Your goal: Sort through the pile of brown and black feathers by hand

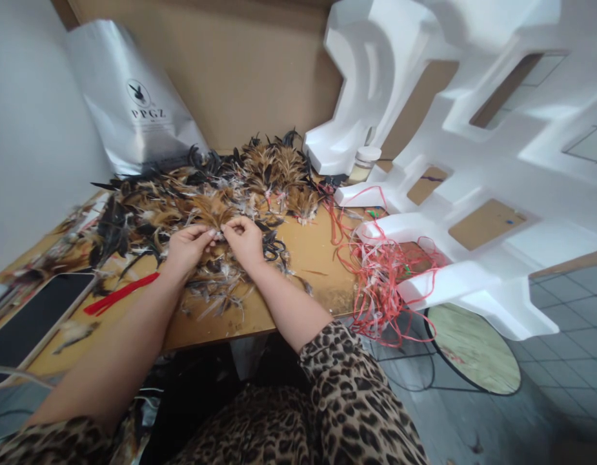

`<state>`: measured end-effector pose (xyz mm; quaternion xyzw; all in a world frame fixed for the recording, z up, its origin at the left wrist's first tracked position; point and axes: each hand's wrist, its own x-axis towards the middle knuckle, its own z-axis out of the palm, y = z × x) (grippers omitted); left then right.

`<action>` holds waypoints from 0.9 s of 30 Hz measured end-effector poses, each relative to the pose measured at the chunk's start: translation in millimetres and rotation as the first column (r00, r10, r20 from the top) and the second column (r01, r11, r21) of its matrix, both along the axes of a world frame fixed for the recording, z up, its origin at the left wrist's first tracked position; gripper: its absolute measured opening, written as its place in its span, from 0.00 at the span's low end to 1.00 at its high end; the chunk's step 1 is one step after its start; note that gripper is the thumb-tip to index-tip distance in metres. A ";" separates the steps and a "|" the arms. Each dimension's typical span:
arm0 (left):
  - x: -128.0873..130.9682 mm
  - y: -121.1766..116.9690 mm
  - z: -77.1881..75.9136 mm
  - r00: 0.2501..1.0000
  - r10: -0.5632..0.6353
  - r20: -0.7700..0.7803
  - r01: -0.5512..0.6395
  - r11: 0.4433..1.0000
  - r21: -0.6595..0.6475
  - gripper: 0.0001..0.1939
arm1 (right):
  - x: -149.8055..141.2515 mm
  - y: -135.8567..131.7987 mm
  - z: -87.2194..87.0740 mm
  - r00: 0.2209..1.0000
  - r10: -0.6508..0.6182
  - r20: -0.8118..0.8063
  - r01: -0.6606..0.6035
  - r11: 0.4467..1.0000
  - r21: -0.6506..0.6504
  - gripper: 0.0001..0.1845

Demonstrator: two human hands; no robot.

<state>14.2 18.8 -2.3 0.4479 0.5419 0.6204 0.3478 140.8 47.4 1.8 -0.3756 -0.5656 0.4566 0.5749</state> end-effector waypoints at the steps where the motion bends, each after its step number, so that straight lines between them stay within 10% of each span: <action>1: -0.6 0.5 -0.7 1.000 0.010 -0.016 -0.010 1.000 0.003 0.07 | 0.5 -0.8 -0.3 0.999 -0.001 0.035 0.000 0.999 0.051 0.09; 6: -0.5 -0.1 0.4 0.992 0.054 -0.117 -0.047 0.997 0.054 0.07 | 0.6 -2.8 -2.3 0.986 -0.037 0.163 0.007 0.983 0.182 0.08; 27: -2.9 -4.6 -1.3 0.774 0.242 -0.584 -0.043 0.942 0.333 0.06 | -0.3 1.0 -0.5 0.969 -0.033 0.247 0.030 0.999 0.015 0.10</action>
